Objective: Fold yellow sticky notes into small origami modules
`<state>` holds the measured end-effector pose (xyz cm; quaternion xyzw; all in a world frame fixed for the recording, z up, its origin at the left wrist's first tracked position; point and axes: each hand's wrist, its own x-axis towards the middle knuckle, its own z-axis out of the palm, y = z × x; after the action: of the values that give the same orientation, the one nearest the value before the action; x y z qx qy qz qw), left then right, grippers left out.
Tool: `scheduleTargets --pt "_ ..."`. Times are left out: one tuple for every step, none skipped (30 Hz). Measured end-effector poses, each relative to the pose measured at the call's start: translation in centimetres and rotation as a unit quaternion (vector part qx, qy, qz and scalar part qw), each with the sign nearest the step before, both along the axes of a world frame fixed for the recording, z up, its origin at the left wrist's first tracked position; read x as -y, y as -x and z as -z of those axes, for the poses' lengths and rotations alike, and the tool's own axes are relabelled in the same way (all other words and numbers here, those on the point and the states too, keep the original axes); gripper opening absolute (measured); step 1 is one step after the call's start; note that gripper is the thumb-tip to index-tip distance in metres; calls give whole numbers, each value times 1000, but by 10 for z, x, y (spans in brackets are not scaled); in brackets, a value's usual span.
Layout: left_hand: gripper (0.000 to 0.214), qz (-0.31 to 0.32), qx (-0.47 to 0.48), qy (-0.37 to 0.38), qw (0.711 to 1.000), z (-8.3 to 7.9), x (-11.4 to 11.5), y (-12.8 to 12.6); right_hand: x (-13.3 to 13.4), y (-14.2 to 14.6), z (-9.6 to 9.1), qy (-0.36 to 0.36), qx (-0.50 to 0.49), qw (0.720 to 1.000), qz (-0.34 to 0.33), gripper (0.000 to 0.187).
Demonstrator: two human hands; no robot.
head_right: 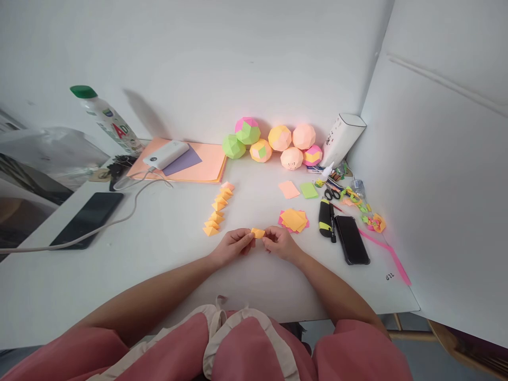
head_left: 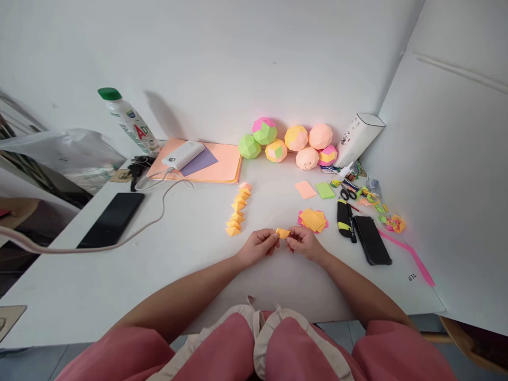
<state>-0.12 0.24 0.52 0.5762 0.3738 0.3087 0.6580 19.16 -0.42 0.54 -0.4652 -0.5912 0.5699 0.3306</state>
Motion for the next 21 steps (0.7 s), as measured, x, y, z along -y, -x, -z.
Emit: scheduleTargets --pt "40 -7 2 2 1000 1 0 0 0 0 -1 0 -2 1000 3 5" --pt "40 -15 4 5 1000 1 -1 0 0 1 -1 0 -10 1000 9 5" --pt "40 -22 6 8 1000 2 -1 -1 0 1 -1 -3 -24 1000 16 6" --pt "40 -28 7 10 1000 2 -1 -1 0 1 -1 -8 -43 999 20 8" --pt "40 -31 8 12 999 2 -2 -1 0 2 0 -14 -63 998 20 11" --pt "40 -31 9 12 999 3 -2 -1 0 2 2 -22 -79 996 16 15" --pt "39 -28 11 12 999 3 -2 -1 0 3 4 -32 -90 995 10 19" --pt "38 -24 16 12 1000 3 -2 -1 1 3 5 -44 -95 995 4 21" --pt "38 -21 23 13 999 3 -2 -1 1 3 7 -57 -95 994 0 21" --pt "37 -18 31 16 999 3 -2 -1 1 3 8 -72 -92 993 -1 20" --pt "36 -15 39 19 999 3 -2 -1 1 3 9 -89 -85 992 0 17" --pt "35 -13 47 23 999 3 -2 -1 0 3 9 -108 -76 991 3 15" --pt "35 -13 53 28 998 4 -2 -1 0 3 8 -131 -64 989 4 14" --pt "35 -14 59 34 998 4 -3 -1 0 3 7 -161 -49 986 3 12" --pt "35 -16 62 41 997 4 -3 -2 -1 3 6 -198 -32 980 0 10" --pt "35 -19 65 47 997 4 -3 -2 -1 3 5 -240 -14 971 -5 7" --pt "36 -20 67 52 996 4 -3 -2 -1 3 4 -284 4 959 -11 5" --pt "37 -22 67 55 996 5 -3 -2 -2 4 4 -323 22 946 -17 4" --pt "37 -23 66 56 996 5 -3 -2 -3 4 4 -355 37 934 -21 4" --pt "38 -21 65 55 996 5 -2 -2 -3 4 4 -377 49 925 -23 5" --pt "38 -16 64 53 996 5 -2 -2 -4 4 5 -389 58 919 -22 6"
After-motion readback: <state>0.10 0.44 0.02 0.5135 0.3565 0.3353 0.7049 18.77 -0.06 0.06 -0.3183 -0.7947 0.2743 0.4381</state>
